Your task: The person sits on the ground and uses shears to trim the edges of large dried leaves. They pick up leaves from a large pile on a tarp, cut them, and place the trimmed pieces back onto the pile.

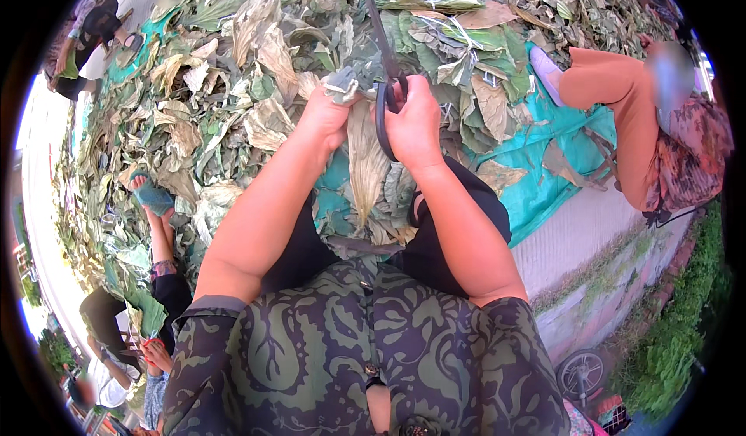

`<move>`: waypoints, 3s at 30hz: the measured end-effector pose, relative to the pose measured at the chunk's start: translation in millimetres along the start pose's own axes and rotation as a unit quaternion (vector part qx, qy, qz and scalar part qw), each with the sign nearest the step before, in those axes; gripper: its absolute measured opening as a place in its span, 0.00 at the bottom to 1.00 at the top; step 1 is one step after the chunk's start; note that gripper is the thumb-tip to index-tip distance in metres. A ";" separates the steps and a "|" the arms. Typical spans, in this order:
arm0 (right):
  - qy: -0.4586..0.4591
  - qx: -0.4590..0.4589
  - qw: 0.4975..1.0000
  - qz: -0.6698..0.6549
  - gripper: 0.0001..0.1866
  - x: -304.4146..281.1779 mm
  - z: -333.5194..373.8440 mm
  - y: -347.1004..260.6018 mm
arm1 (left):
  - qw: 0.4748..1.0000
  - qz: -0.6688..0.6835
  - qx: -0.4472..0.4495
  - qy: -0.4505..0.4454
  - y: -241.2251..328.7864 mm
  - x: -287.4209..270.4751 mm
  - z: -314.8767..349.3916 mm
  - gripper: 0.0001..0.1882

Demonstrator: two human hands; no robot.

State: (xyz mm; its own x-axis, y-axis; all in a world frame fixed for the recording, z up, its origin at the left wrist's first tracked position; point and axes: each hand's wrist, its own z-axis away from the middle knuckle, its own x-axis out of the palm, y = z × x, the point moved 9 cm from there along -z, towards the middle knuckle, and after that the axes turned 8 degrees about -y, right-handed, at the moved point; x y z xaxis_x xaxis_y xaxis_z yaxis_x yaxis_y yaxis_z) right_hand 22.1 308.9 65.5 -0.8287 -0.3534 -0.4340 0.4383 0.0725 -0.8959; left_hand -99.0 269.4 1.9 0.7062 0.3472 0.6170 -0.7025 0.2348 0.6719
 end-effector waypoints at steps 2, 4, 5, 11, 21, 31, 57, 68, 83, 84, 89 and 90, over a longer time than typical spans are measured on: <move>0.011 -0.009 1.000 -0.023 0.15 -1.7 1.3 -2.4 | 0.999 -0.033 0.010 0.032 -1.9 2.0 4.1 0.09; -0.004 -0.003 0.995 -0.097 0.14 -1.4 -0.8 5.2 | 1.000 -0.012 -0.022 0.003 -1.1 2.5 6.1 0.09; -0.010 0.000 0.991 -0.134 0.14 -0.9 -3.3 10.6 | 0.999 -0.002 -0.038 -0.012 -1.6 4.1 6.6 0.09; -0.041 0.161 0.873 -0.458 0.04 13.1 -3.3 45.9 | 0.993 0.103 -0.034 -0.036 4.5 -10.0 8.7 0.13; 0.014 0.051 0.936 -0.349 0.08 -5.5 -8.6 21.7 | 0.988 0.099 -0.030 -0.117 14.5 -4.7 10.6 0.13; 0.102 -0.109 0.989 0.007 0.16 -21.1 5.0 -18.0 | 0.951 0.185 -0.174 -0.178 -5.1 48.1 45.4 0.19; -0.118 0.196 0.898 -0.375 0.09 52.2 -7.7 35.5 | 0.984 0.002 0.034 0.177 42.3 -92.4 26.9 0.11; -0.159 0.229 0.906 -0.317 0.08 71.1 -4.2 52.0 | 0.977 0.005 0.079 0.196 76.0 -76.3 49.3 0.13; -0.212 0.244 0.919 -0.224 0.08 76.6 15.0 63.6 | 0.815 -0.389 -0.140 0.405 -49.6 -360.1 190.4 0.20; -0.211 0.250 0.921 -0.212 0.08 75.6 16.1 64.8 | 0.775 -0.446 -0.192 0.403 -62.8 -365.2 201.3 0.20; -0.189 0.276 0.923 -0.191 0.08 70.4 16.5 77.8 | 0.671 -0.559 -0.181 0.453 -64.6 -381.8 205.5 0.21; -0.187 0.283 0.920 -0.194 0.08 70.0 16.8 78.6 | 0.650 -0.593 -0.155 0.449 -54.2 -380.8 199.2 0.21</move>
State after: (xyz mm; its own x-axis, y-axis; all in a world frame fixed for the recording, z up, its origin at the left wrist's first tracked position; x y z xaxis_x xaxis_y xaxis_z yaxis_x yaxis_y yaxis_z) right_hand 4.4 274.2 -33.7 -0.8297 -0.5542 0.0670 0.3326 -0.5873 -0.7379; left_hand -312.2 -56.4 -187.8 0.5289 0.1128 -0.8411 0.2075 0.9439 0.2570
